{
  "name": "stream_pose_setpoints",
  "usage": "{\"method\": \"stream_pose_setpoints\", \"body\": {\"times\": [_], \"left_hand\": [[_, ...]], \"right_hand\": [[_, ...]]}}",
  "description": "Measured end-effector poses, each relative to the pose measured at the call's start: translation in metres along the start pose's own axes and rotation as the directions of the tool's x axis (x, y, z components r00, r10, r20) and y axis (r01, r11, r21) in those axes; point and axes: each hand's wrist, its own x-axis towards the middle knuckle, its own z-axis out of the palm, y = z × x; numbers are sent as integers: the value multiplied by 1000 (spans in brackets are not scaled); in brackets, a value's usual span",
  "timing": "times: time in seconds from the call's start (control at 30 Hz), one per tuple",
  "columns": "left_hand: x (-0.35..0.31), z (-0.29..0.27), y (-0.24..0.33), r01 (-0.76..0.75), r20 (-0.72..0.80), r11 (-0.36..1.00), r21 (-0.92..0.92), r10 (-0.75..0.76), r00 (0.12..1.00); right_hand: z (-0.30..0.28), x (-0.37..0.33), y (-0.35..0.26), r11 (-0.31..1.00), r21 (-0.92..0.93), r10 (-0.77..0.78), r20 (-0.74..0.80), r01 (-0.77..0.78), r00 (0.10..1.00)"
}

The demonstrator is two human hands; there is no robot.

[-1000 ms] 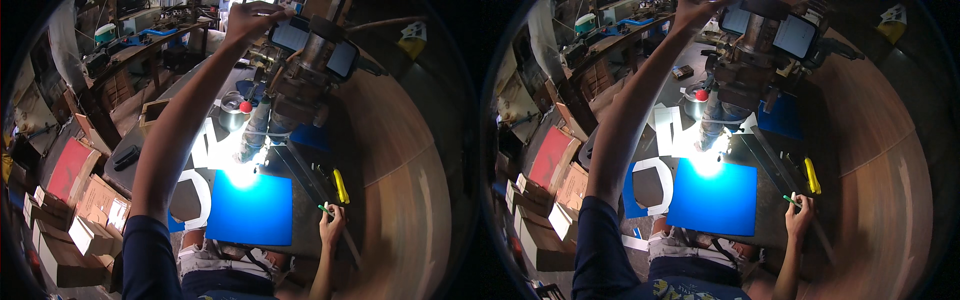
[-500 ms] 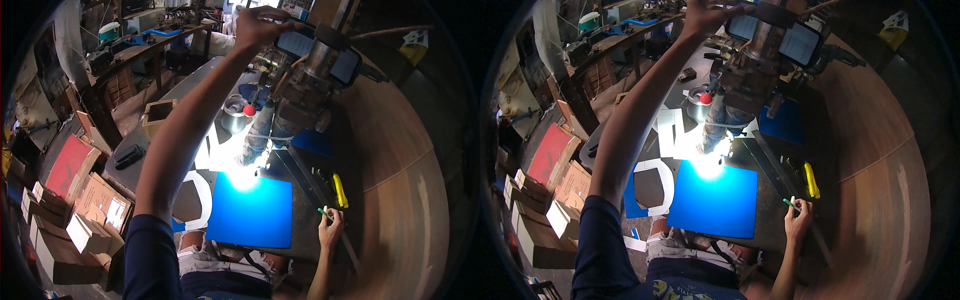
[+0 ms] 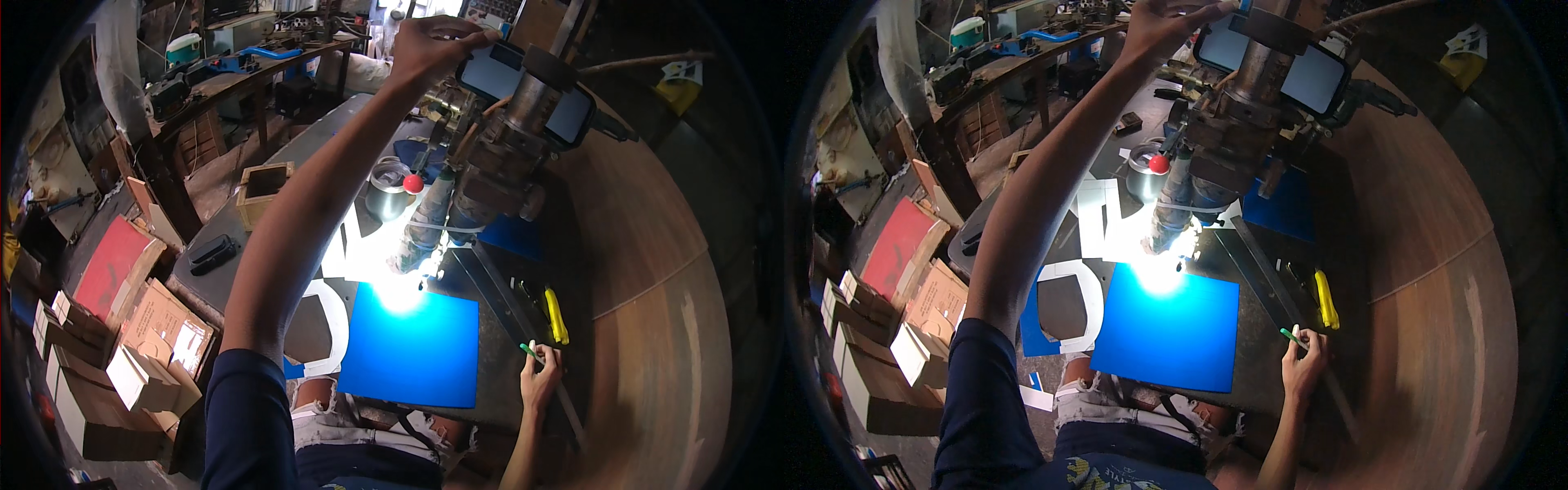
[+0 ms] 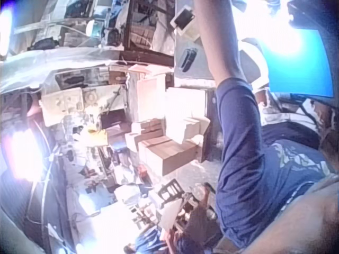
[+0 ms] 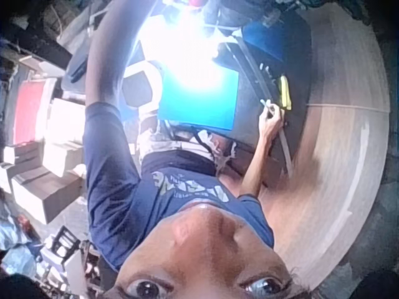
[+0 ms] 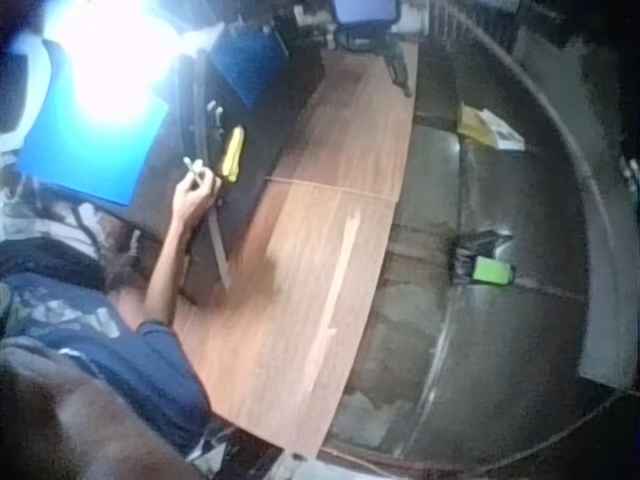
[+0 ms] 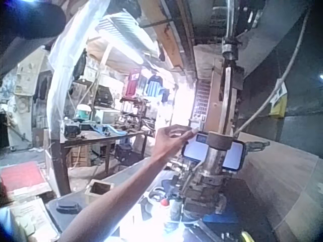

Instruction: The person marks lines on a blue plastic sheet using a ruler and a pen, then compares it against a white and blue plastic template.

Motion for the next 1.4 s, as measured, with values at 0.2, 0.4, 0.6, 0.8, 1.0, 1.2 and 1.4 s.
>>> {"method": "stream_pose_setpoints", "body": {"times": [0.2,0.4,0.6,0.8,1.0,1.2,1.4], "left_hand": [[-5,-9,-6,-62,-51,998,10,63,997],[-3,-20,-18,-2,-13,1000,-13,2,1000],[-14,3,16,-24,19,998,61,22,1000],[-30,-22,-3,63,-54,997,42,-60,997],[-95,-68,70,228,-11,967,116,-228,974],[-253,-143,83,267,57,787,556,-357,932],[-372,-151,115,88,399,600,795,-627,669]], "right_hand": [[0,1,-4,1000,9,7,-9,-7,1000],[4,5,-6,1000,3,11,-7,-11,1000],[-10,1,-3,1000,-20,7,-50,-8,999],[1,-2,-10,1000,-25,-6,7,7,1000],[-12,-1,-6,999,43,-24,16,23,1000],[-63,-2,14,984,-104,167,254,-145,953],[-57,-5,42,969,-46,239,419,-242,876]]}}
